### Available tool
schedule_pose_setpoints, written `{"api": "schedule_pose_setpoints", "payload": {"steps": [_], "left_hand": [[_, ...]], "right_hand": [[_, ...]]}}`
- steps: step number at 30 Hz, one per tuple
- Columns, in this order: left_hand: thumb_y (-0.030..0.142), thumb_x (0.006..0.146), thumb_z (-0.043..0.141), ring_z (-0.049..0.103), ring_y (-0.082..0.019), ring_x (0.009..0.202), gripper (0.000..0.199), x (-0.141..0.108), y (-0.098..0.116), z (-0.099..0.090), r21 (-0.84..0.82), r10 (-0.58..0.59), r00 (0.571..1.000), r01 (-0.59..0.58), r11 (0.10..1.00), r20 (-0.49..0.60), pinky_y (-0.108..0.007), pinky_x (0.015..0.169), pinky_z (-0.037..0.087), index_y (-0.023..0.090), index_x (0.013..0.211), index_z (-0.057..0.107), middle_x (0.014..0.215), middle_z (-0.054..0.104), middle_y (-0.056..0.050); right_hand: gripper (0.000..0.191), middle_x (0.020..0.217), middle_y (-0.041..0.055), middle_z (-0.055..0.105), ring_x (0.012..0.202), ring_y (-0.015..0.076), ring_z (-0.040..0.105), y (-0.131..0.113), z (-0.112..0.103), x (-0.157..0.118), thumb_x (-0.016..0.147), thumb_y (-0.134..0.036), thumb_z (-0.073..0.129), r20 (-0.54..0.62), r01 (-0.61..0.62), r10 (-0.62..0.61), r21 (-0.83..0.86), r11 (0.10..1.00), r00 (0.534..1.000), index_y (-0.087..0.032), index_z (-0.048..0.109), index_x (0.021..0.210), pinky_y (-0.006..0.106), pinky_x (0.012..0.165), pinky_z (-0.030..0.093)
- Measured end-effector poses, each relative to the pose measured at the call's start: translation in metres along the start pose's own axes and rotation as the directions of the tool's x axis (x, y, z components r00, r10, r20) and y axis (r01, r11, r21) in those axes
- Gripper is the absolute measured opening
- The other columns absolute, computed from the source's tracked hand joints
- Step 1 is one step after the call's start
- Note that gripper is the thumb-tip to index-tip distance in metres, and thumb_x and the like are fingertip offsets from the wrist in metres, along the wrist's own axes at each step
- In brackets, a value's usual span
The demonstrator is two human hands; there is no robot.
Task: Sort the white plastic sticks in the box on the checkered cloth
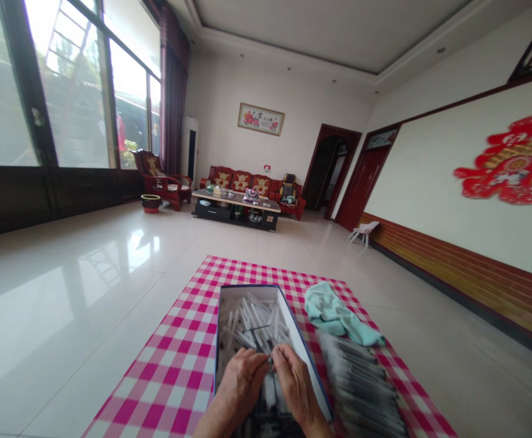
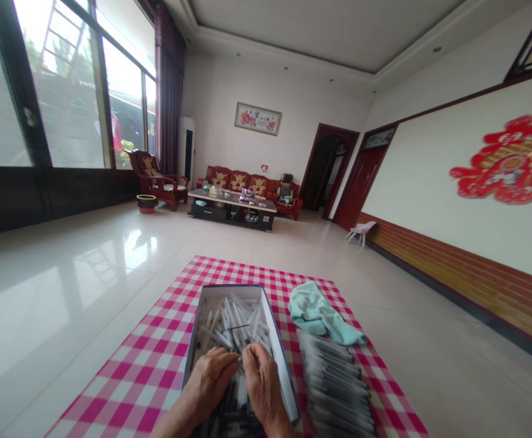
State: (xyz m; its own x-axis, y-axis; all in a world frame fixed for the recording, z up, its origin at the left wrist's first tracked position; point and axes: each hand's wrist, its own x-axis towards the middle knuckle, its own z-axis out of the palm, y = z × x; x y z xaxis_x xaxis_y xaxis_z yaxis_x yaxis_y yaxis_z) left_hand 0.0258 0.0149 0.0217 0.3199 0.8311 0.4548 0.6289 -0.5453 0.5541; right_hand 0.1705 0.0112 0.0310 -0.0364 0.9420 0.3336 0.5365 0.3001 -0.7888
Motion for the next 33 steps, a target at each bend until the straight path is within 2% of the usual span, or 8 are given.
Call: {"api": "schedule_pose_setpoints", "payload": {"steps": [4, 9, 14, 21, 25, 28, 33], "left_hand": [[0.017, 0.09, 0.046, 0.058, -0.014, 0.068, 0.025, -0.001, 0.0, 0.0, -0.004, 0.0, 1.0, 0.0, 1.0, -0.005, -0.021, 0.064, 0.04, 0.019, 0.073, 0.064, 0.067, 0.063, -0.001], [0.018, 0.089, 0.046, 0.058, -0.014, 0.066, 0.027, 0.001, 0.001, -0.001, 0.003, 0.008, 1.0, -0.008, 1.0, 0.013, -0.021, 0.063, 0.04, 0.018, 0.068, 0.063, 0.064, 0.061, -0.001], [0.016, 0.088, 0.047, 0.059, -0.014, 0.067, 0.024, 0.001, 0.001, -0.001, -0.022, 0.006, 1.0, -0.006, 1.0, 0.008, -0.021, 0.064, 0.04, 0.018, 0.073, 0.065, 0.066, 0.062, -0.002], [0.017, 0.088, 0.047, 0.058, -0.015, 0.069, 0.024, 0.001, -0.001, 0.002, -0.04, 0.009, 1.0, -0.008, 0.999, 0.005, -0.021, 0.065, 0.039, 0.019, 0.075, 0.067, 0.068, 0.063, -0.002], [0.017, 0.088, 0.046, 0.057, -0.014, 0.067, 0.026, 0.001, 0.0, 0.001, -0.033, 0.022, 1.0, -0.021, 0.999, 0.008, -0.021, 0.063, 0.039, 0.019, 0.069, 0.064, 0.065, 0.061, -0.001], [0.017, 0.088, 0.047, 0.057, -0.014, 0.066, 0.026, 0.001, 0.0, 0.001, -0.039, 0.028, 1.0, -0.028, 0.999, 0.012, -0.02, 0.063, 0.039, 0.019, 0.069, 0.064, 0.065, 0.061, -0.002], [0.017, 0.087, 0.047, 0.058, -0.015, 0.068, 0.023, 0.0, -0.001, 0.001, -0.04, 0.016, 1.0, -0.016, 0.999, 0.012, -0.021, 0.063, 0.04, 0.019, 0.074, 0.066, 0.066, 0.062, -0.002]], "right_hand": [[0.022, 0.07, -0.0007, 0.055, 0.067, 0.0157, 0.052, -0.008, -0.003, -0.003, 0.089, -0.033, 0.042, -0.001, 0.03, -0.03, 0.018, 0.999, 1.0, -0.02, 0.052, 0.074, 0.023, 0.062, 0.041], [0.031, 0.066, -0.0004, 0.051, 0.064, 0.0157, 0.05, 0.003, 0.005, -0.002, 0.09, -0.035, 0.041, -0.043, 0.069, -0.072, -0.073, 0.995, 0.996, -0.021, 0.047, 0.064, 0.025, 0.061, 0.039], [0.033, 0.06, -0.0019, 0.047, 0.059, 0.0157, 0.046, 0.01, 0.005, -0.001, 0.091, -0.04, 0.039, -0.102, 0.018, -0.022, -0.043, 0.999, 0.995, -0.022, 0.044, 0.063, 0.026, 0.058, 0.038], [0.021, 0.072, -0.0005, 0.054, 0.069, 0.0159, 0.052, -0.005, -0.003, -0.005, 0.089, -0.032, 0.044, -0.022, 0.038, -0.038, -0.01, 0.999, 0.999, -0.02, 0.051, 0.073, 0.024, 0.064, 0.04], [0.03, 0.067, -0.0006, 0.051, 0.065, 0.0158, 0.05, 0.001, 0.003, -0.002, 0.09, -0.036, 0.042, -0.058, 0.066, -0.069, -0.06, 0.996, 0.996, -0.021, 0.048, 0.064, 0.025, 0.062, 0.039], [0.036, 0.059, -0.0015, 0.048, 0.058, 0.0156, 0.047, 0.008, 0.007, 0.0, 0.089, -0.04, 0.043, -0.105, 0.037, -0.046, -0.08, 0.996, 0.993, -0.022, 0.045, 0.059, 0.026, 0.056, 0.038], [0.033, 0.06, -0.0012, 0.05, 0.059, 0.016, 0.048, 0.004, 0.003, -0.002, 0.09, -0.039, 0.04, -0.124, 0.029, -0.031, -0.015, 0.999, 0.992, -0.022, 0.047, 0.063, 0.026, 0.057, 0.04]]}}
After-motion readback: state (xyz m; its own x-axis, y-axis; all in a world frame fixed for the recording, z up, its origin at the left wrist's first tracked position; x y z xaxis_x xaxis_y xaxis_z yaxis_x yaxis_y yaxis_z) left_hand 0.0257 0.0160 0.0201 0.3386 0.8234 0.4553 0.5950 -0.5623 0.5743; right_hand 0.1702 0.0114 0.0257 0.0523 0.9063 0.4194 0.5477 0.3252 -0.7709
